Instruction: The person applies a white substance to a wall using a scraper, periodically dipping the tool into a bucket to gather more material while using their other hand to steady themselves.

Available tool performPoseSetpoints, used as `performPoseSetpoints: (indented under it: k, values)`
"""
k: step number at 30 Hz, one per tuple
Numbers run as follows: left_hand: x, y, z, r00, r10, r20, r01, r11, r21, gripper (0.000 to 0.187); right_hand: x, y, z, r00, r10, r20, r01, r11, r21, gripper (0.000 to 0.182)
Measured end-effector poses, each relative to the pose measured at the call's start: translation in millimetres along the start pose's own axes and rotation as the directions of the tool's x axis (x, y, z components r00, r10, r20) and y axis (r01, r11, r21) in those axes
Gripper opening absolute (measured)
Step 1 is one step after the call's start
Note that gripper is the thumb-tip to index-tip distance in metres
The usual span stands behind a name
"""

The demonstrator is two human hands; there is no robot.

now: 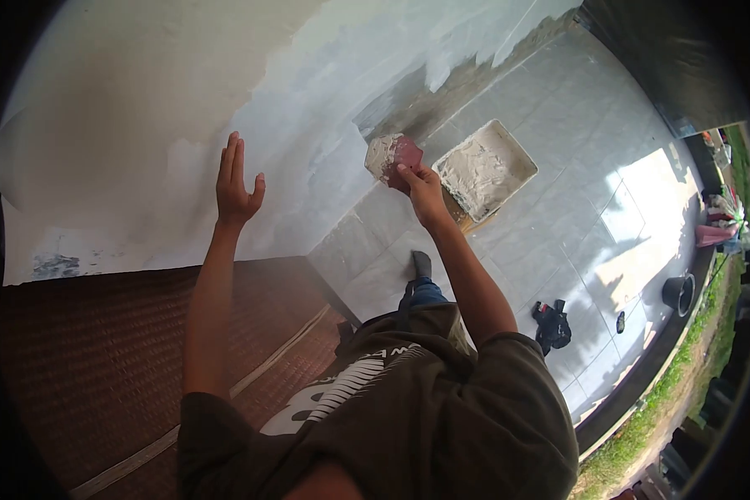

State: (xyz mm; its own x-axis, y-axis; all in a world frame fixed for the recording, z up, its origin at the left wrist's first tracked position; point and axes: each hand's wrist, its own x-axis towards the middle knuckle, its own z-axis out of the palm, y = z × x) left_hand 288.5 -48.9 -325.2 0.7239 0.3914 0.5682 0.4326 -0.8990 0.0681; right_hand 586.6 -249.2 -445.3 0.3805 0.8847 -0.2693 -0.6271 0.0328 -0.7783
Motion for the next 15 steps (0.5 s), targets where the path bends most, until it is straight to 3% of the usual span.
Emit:
performPoseSetpoints:
  k: [4,8,10,12,15]
  values:
    - [10,58,72,0.993,-0.104,0.063,0.116,0.969,-0.219,0.067,5,-8,-66,0.991,-0.006,-0.130,0.002,1.000,-0.027,0.026]
    - [26,102,126,0.986,-0.096,0.133,0.135,0.937,-0.323,0.066,3,-11,-124,0.964,-0.040,-0.264,0.022,0.997,-0.070,0.024]
    - [31,120,151,0.985,-0.067,0.162,0.123,0.921,-0.370,0.065,6,-1,-160,0.942,-0.081,-0.326,-0.001,0.969,-0.245,0.023]
    - [34,135,175,0.980,-0.070,0.186,0.141,0.904,-0.404,0.065,6,4,-181,0.921,-0.090,-0.378,0.001,0.974,-0.228,0.021]
    - [33,154,206,0.964,-0.032,0.264,0.157,0.870,-0.468,0.065,14,14,-215,0.868,-0.193,-0.457,-0.015,0.910,-0.414,0.021]
